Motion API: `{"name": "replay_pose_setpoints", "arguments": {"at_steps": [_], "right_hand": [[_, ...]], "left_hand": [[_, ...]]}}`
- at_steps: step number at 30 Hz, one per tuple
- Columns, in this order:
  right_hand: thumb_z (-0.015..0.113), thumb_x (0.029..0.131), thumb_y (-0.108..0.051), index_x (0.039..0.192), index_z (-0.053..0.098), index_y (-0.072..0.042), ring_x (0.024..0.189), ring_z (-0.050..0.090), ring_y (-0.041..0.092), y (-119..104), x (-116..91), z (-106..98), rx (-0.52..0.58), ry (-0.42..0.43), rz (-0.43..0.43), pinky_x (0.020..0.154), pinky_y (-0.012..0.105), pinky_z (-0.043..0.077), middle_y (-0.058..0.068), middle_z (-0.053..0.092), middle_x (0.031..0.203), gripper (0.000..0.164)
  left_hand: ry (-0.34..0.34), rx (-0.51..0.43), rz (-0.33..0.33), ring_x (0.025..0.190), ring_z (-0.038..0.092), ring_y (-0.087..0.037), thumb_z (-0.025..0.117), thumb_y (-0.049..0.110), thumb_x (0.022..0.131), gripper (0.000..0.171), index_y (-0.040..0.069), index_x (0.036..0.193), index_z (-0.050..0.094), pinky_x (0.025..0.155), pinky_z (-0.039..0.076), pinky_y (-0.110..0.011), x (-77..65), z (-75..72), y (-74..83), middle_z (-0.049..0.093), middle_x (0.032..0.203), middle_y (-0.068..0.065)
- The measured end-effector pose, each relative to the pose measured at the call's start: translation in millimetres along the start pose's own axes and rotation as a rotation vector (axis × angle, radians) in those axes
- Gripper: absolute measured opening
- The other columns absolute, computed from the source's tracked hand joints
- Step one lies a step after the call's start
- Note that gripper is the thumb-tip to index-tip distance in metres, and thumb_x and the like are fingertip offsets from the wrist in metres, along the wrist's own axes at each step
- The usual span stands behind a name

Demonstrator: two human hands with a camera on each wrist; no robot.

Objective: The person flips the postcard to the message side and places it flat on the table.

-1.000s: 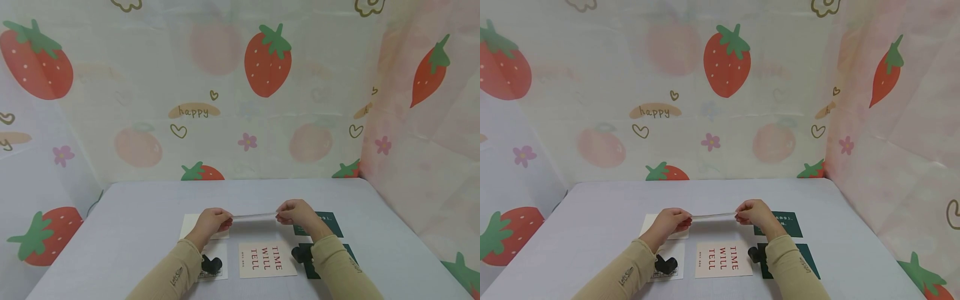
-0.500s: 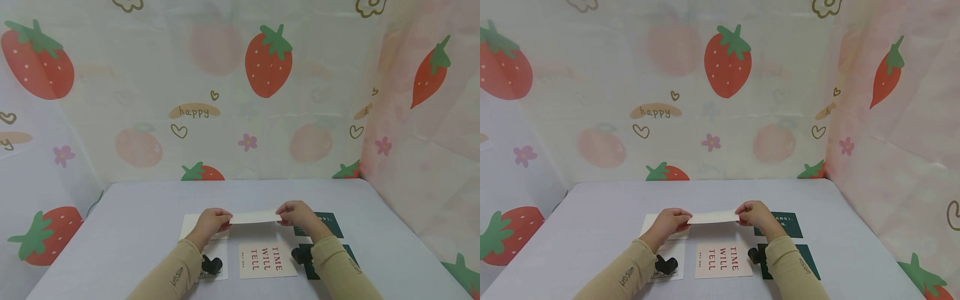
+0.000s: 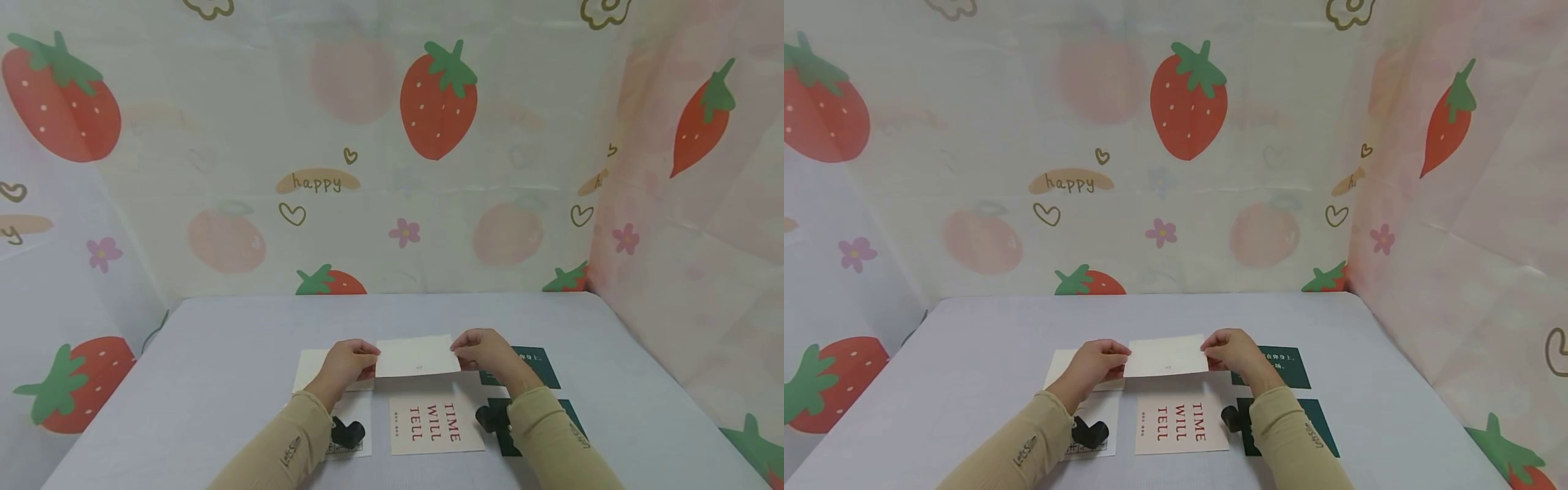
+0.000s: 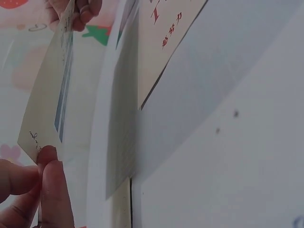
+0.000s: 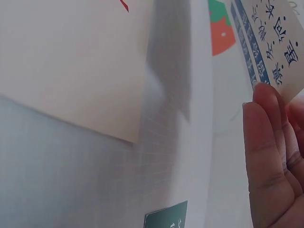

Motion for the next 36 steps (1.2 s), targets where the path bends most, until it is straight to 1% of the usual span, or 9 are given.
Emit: {"name": "replay_pose_setpoints", "arguments": {"at_steps": [4, 7, 9, 13, 16, 21, 27, 36], "right_hand": [[0.066, 0.082, -0.007, 0.087, 0.065, -0.006, 0.070, 0.063, 0.018, -0.8, -0.4, 0.0, 0.010, -0.001, -0.001, 0.065, 0.030, 0.054, 0.006, 0.066, 0.082, 0.005], [0.066, 0.080, -0.005, 0.086, 0.065, -0.005, 0.070, 0.063, 0.018, -1.7, -0.5, -0.2, 0.011, 0.007, -0.002, 0.065, 0.031, 0.054, 0.006, 0.066, 0.080, 0.005], [0.066, 0.080, -0.005, 0.086, 0.064, -0.004, 0.069, 0.063, 0.018, -3.0, -0.9, 0.0, 0.004, 0.012, -0.009, 0.065, 0.031, 0.054, 0.006, 0.066, 0.080, 0.006], [0.066, 0.080, -0.004, 0.089, 0.062, -0.004, 0.069, 0.063, 0.018, -3.7, -1.6, 1.3, -0.003, 0.021, -0.013, 0.064, 0.031, 0.054, 0.007, 0.065, 0.080, 0.010], [0.066, 0.079, -0.003, 0.094, 0.061, -0.003, 0.069, 0.064, 0.018, -3.9, -2.5, 1.8, 0.004, 0.025, -0.014, 0.064, 0.032, 0.055, 0.008, 0.064, 0.081, 0.015], [0.065, 0.080, -0.002, 0.098, 0.059, -0.001, 0.069, 0.063, 0.018, -4.8, -3.2, 1.7, 0.010, 0.031, -0.023, 0.064, 0.032, 0.054, 0.010, 0.063, 0.083, 0.020], [0.065, 0.080, -0.003, 0.097, 0.059, -0.001, 0.069, 0.063, 0.017, -4.4, -3.1, 1.6, -0.011, 0.039, -0.019, 0.065, 0.031, 0.054, 0.009, 0.063, 0.083, 0.019], [0.065, 0.079, -0.002, 0.094, 0.058, 0.000, 0.068, 0.063, 0.017, -3.5, -2.9, 4.2, -0.017, 0.038, -0.012, 0.065, 0.031, 0.054, 0.009, 0.063, 0.081, 0.017]], "left_hand": [[0.004, 0.007, -0.003, 0.070, 0.060, -0.015, 0.059, 0.008, 0.086, 0.010, 0.005, 0.094, 0.065, 0.063, 0.054, -0.026, -0.4, 0.0, 0.7, 0.061, 0.086, -0.008], [0.007, 0.009, -0.004, 0.070, 0.060, -0.016, 0.060, 0.009, 0.086, 0.012, 0.005, 0.097, 0.064, 0.063, 0.054, -0.027, 0.1, -0.4, 0.9, 0.061, 0.086, -0.008], [0.012, 0.004, -0.006, 0.070, 0.060, -0.016, 0.060, 0.009, 0.085, 0.017, 0.006, 0.102, 0.062, 0.063, 0.054, -0.027, 0.7, -0.8, 0.9, 0.062, 0.086, -0.009], [0.027, -0.011, -0.016, 0.070, 0.061, -0.016, 0.060, 0.009, 0.085, 0.032, 0.007, 0.116, 0.056, 0.063, 0.054, -0.027, 2.0, -1.1, 0.1, 0.063, 0.087, -0.009], [0.031, -0.012, -0.018, 0.071, 0.062, -0.016, 0.060, 0.008, 0.085, 0.036, 0.007, 0.120, 0.054, 0.063, 0.054, -0.027, 2.5, -0.9, -0.5, 0.063, 0.087, -0.009], [0.027, -0.005, -0.023, 0.071, 0.061, -0.017, 0.060, 0.009, 0.085, 0.031, 0.007, 0.116, 0.058, 0.064, 0.054, -0.027, 1.6, -0.2, -0.2, 0.062, 0.087, -0.009], [0.040, 0.002, -0.018, 0.071, 0.061, -0.016, 0.060, 0.009, 0.085, 0.029, 0.008, 0.113, 0.060, 0.064, 0.054, -0.027, 3.0, 0.1, -0.8, 0.062, 0.087, -0.009], [0.081, 0.005, 0.008, 0.068, 0.060, -0.015, 0.061, 0.006, 0.083, 0.016, 0.004, 0.099, 0.063, 0.061, 0.054, -0.026, 6.0, -1.2, -1.2, 0.063, 0.083, -0.009]]}}
Point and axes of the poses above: each hand's wrist, its own x-axis towards the middle knuckle, its own z-axis out of the palm, y = z × x, the point moved 7 cm from there along x, towards the middle knuckle
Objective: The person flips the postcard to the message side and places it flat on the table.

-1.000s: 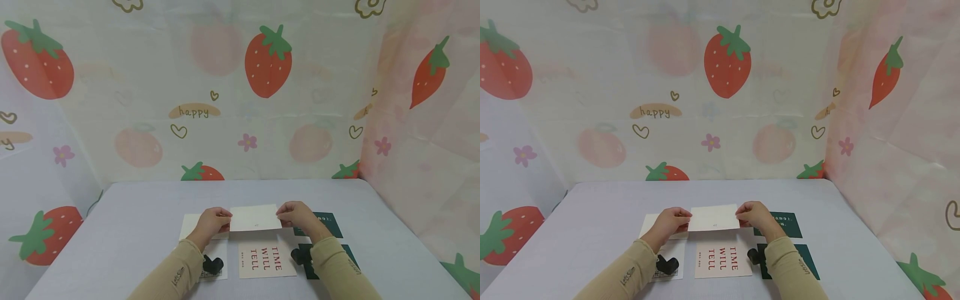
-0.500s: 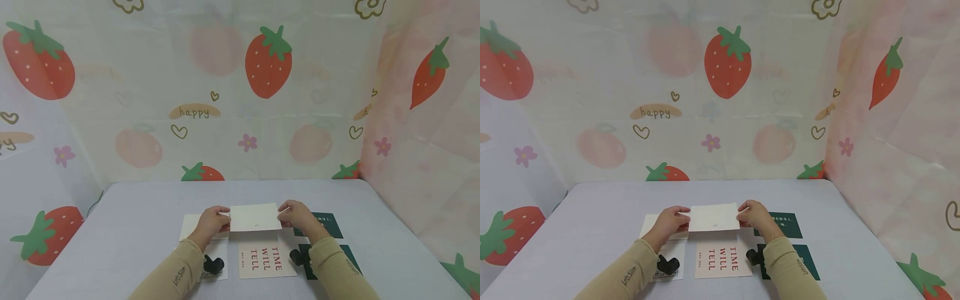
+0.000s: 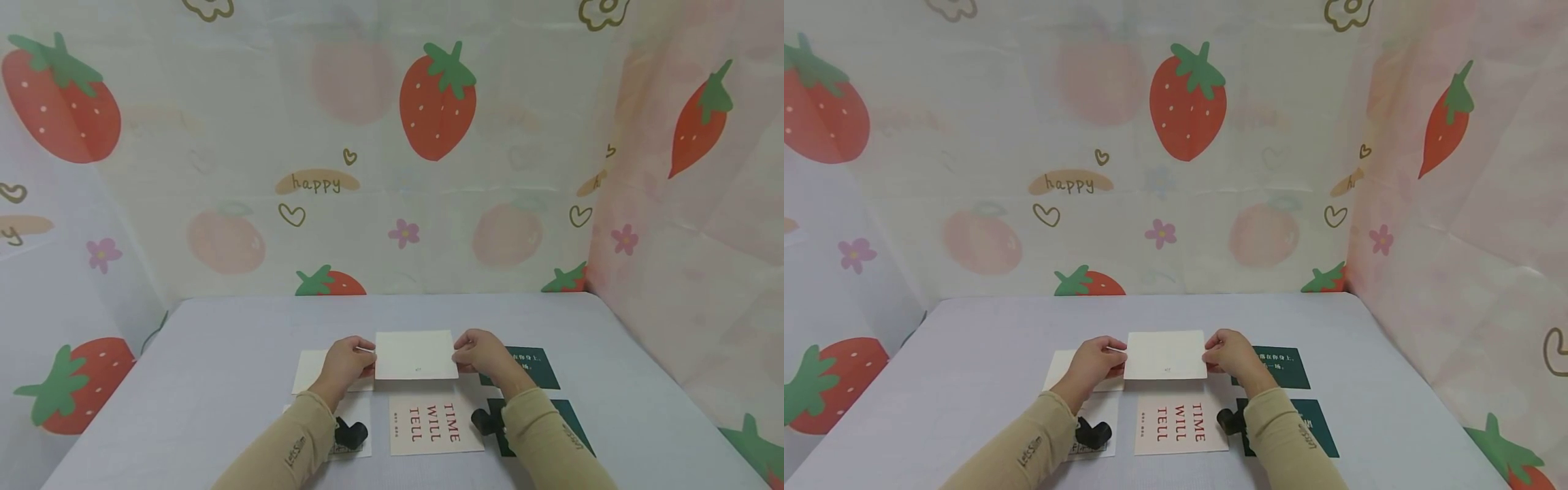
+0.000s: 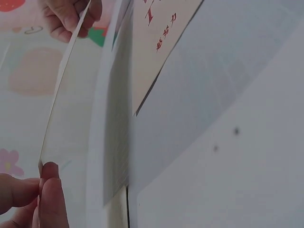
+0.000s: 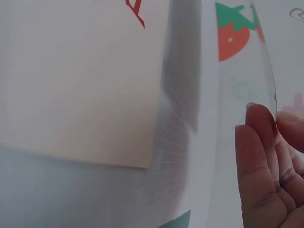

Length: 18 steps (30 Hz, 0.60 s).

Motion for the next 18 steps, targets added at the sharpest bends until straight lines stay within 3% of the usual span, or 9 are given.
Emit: {"name": "replay_pose_setpoints", "arguments": {"at_steps": [18], "right_hand": [[0.066, 0.079, -0.006, 0.090, 0.060, -0.001, 0.069, 0.063, 0.015, 4.7, 3.7, -4.2, -0.055, 0.019, 0.038, 0.064, 0.030, 0.054, 0.009, 0.063, 0.083, 0.013]], "left_hand": [[-0.022, 0.064, -0.029, 0.075, 0.059, -0.014, 0.059, 0.010, 0.086, 0.015, 0.005, 0.099, 0.067, 0.067, 0.052, -0.024, -0.7, 3.5, -0.6, 0.063, 0.089, -0.006]]}}
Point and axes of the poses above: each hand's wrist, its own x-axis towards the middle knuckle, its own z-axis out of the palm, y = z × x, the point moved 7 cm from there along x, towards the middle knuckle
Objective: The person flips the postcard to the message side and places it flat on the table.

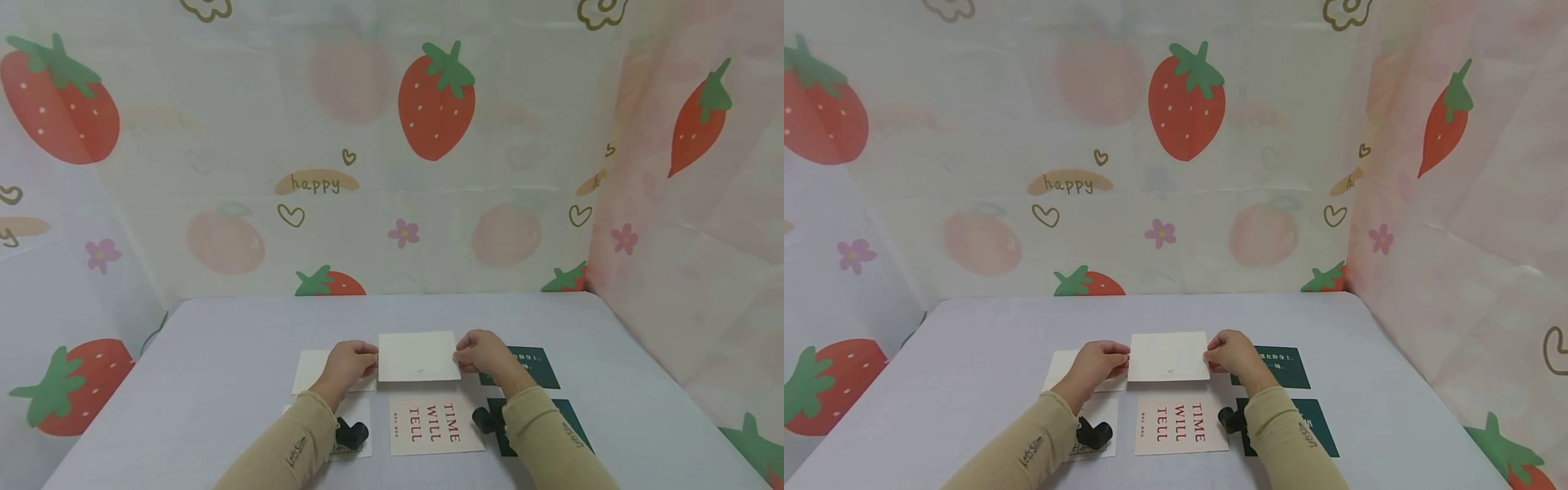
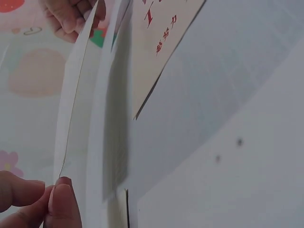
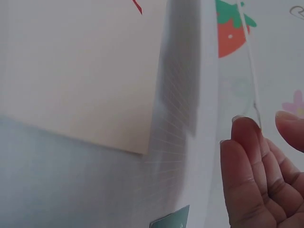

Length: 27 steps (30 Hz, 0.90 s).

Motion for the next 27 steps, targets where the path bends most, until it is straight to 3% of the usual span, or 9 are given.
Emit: {"name": "replay_pose_setpoints", "arguments": {"at_steps": [10, 27], "right_hand": [[0.065, 0.083, -0.009, 0.090, 0.062, 0.000, 0.071, 0.063, 0.017, 0.2, -2.4, -1.1, -0.010, 0.012, 0.029, 0.065, 0.029, 0.055, 0.010, 0.063, 0.082, 0.012], [0.065, 0.083, -0.018, 0.095, 0.065, -0.002, 0.072, 0.060, 0.015, 4.6, -0.7, 2.9, -0.078, -0.023, 0.052, 0.066, 0.030, 0.052, 0.006, 0.064, 0.081, 0.019]], "left_hand": [[-0.006, 0.044, -0.024, 0.075, 0.059, -0.013, 0.061, 0.008, 0.085, 0.018, 0.003, 0.100, 0.068, 0.068, 0.052, -0.025, 0.2, 3.3, -0.8, 0.064, 0.090, -0.006], [-0.029, 0.024, -0.020, 0.072, 0.063, -0.013, 0.058, 0.009, 0.086, 0.023, 0.002, 0.108, 0.063, 0.066, 0.052, -0.026, -3.4, 0.9, -0.3, 0.065, 0.083, -0.006]]}}
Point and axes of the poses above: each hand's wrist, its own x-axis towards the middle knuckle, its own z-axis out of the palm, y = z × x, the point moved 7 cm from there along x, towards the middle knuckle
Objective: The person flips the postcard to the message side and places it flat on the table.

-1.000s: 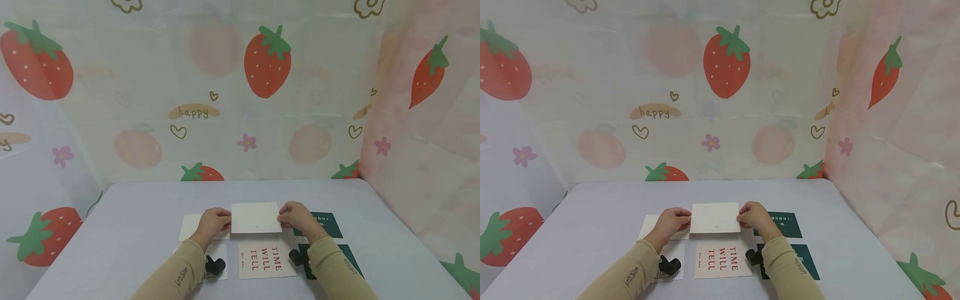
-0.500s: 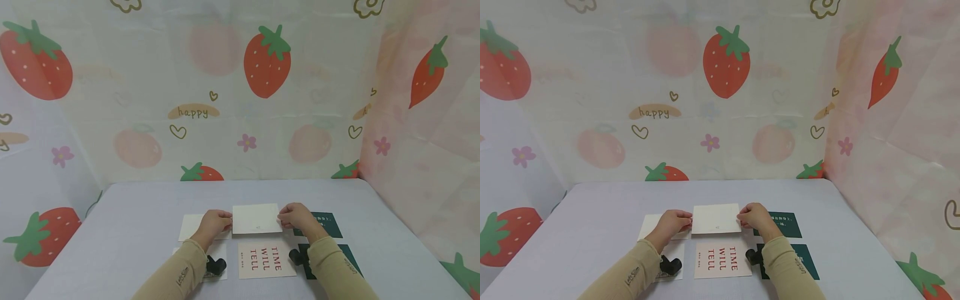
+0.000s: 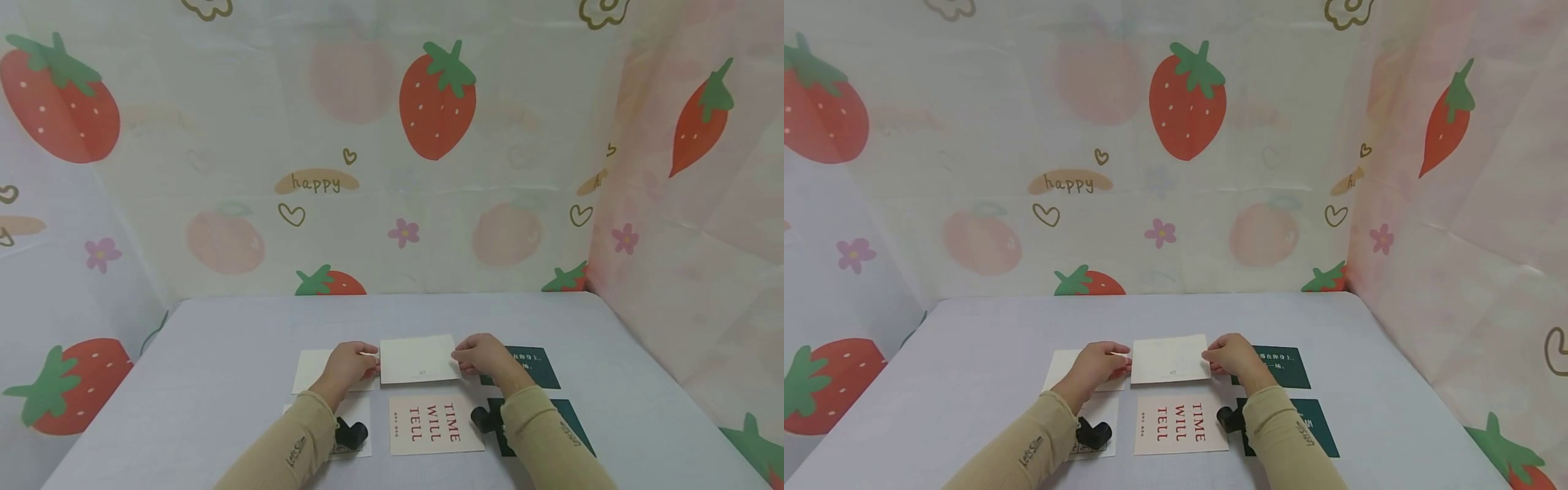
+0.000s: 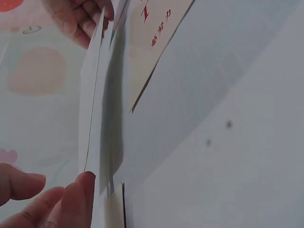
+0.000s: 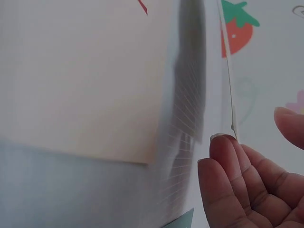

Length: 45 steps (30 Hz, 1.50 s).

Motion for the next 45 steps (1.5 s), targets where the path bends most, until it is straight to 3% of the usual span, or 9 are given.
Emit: {"name": "replay_pose_setpoints", "arguments": {"at_steps": [29, 45], "right_hand": [[0.065, 0.083, -0.018, 0.091, 0.066, -0.002, 0.066, 0.059, 0.015, 3.9, 0.4, 8.1, 0.008, -0.044, 0.060, 0.058, 0.025, 0.050, 0.006, 0.063, 0.075, 0.018], [0.065, 0.084, -0.019, 0.092, 0.066, -0.001, 0.066, 0.060, 0.016, 5.9, 0.7, 11.6, 0.002, -0.078, 0.046, 0.060, 0.027, 0.049, 0.006, 0.064, 0.076, 0.020]], "left_hand": [[-0.029, -0.007, -0.001, 0.070, 0.063, -0.011, 0.056, 0.011, 0.087, 0.024, 0.003, 0.110, 0.061, 0.062, 0.052, -0.023, 1.1, 0.4, -5.5, 0.066, 0.082, -0.006], [-0.021, -0.019, -0.029, 0.070, 0.065, -0.013, 0.056, 0.010, 0.085, 0.034, 0.003, 0.117, 0.055, 0.061, 0.053, -0.024, 2.7, -0.8, -7.5, 0.067, 0.084, -0.007]]}}
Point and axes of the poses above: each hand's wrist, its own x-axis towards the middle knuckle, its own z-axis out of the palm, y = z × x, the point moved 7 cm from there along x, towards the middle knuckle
